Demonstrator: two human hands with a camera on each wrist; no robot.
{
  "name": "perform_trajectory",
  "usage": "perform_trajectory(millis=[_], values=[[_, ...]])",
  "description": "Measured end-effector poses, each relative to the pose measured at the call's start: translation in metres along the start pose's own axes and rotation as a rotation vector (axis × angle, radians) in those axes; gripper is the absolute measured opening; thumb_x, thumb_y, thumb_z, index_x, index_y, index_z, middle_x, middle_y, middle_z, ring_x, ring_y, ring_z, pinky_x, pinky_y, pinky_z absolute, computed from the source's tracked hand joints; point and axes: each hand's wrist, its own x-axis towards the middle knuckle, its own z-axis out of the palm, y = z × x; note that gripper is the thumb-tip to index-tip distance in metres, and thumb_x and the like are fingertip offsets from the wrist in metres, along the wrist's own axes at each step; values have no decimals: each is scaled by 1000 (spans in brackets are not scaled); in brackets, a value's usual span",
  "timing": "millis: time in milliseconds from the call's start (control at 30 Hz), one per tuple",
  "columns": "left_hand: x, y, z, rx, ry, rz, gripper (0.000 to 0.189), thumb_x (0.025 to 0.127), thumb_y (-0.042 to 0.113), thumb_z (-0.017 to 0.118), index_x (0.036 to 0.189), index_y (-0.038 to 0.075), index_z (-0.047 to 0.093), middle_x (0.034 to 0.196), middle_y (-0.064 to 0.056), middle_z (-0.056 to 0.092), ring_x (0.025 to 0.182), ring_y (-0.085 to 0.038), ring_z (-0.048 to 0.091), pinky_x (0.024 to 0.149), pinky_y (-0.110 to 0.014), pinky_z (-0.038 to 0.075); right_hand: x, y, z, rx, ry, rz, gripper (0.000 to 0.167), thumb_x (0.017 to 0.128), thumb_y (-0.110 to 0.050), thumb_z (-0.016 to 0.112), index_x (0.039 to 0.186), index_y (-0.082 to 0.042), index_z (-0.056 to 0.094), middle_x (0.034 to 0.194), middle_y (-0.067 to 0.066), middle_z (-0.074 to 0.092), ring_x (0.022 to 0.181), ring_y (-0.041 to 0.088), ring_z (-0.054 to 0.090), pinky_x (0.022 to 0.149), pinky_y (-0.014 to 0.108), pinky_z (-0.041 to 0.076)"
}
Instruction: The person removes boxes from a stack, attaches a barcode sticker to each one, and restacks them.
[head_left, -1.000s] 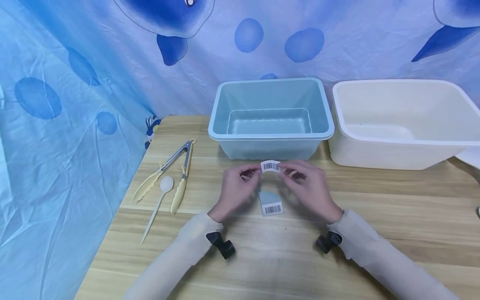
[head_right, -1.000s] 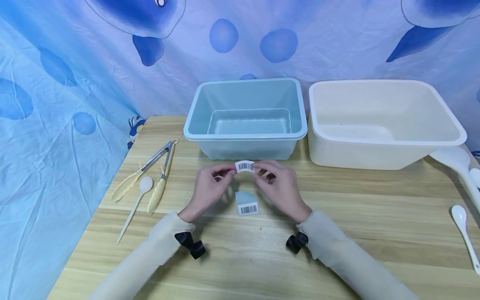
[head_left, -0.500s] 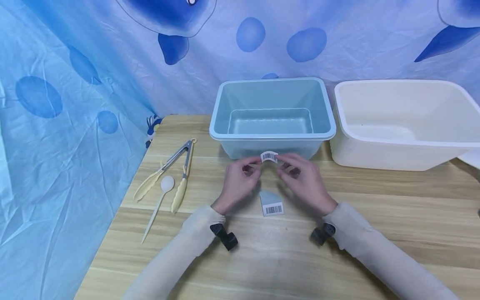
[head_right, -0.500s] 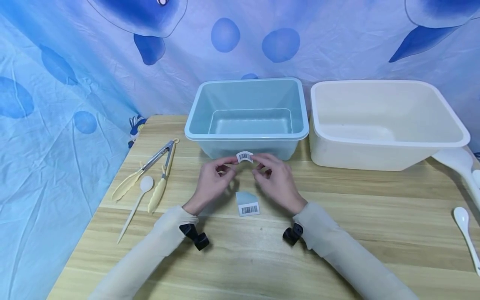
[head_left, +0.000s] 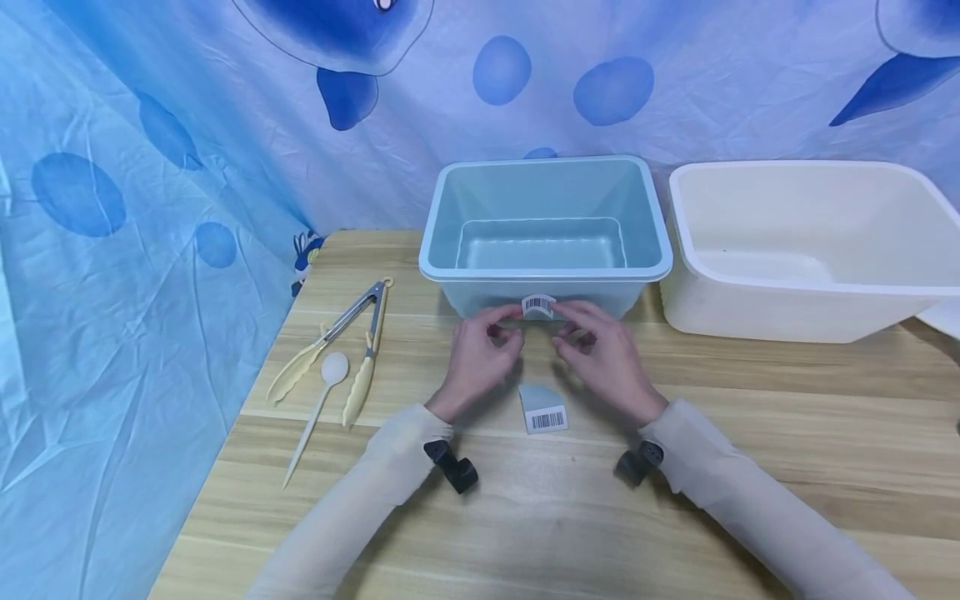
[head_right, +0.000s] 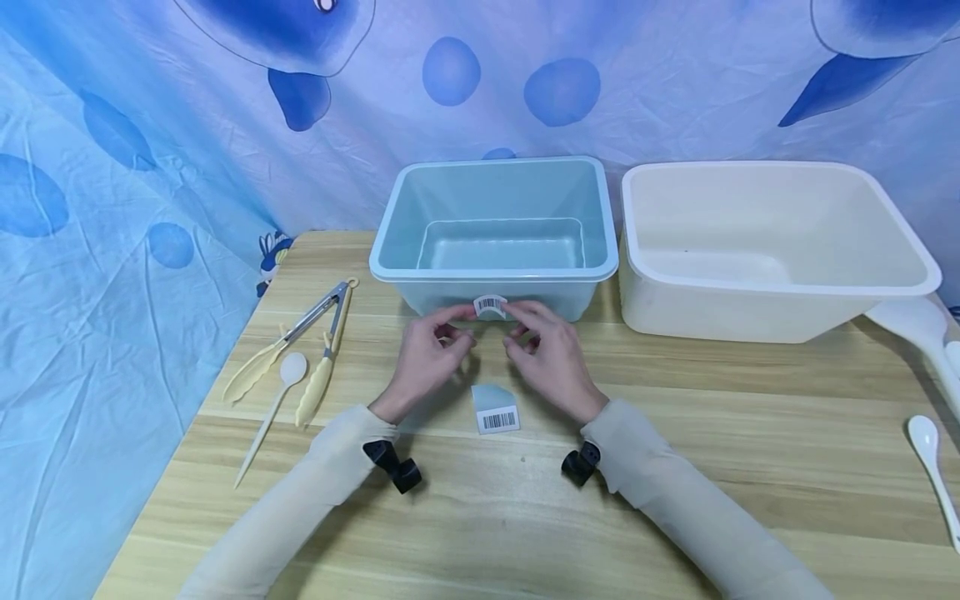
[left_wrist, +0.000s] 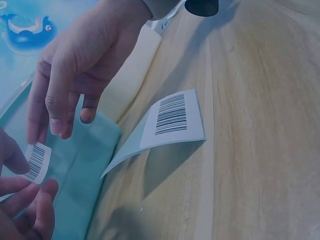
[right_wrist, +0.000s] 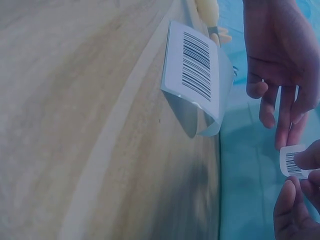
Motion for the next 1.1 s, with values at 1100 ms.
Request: perform_trajectory(millis=[1100], values=[[1, -1, 1, -40, 29, -33, 38, 81, -3, 61, 118, 2, 65, 114, -13, 69, 72, -19, 68, 57, -24, 54, 2, 1, -3, 18, -27, 46, 37, 85, 1, 67, 122, -1, 63, 109, 17, 64, 74, 20, 66, 62, 23, 56]])
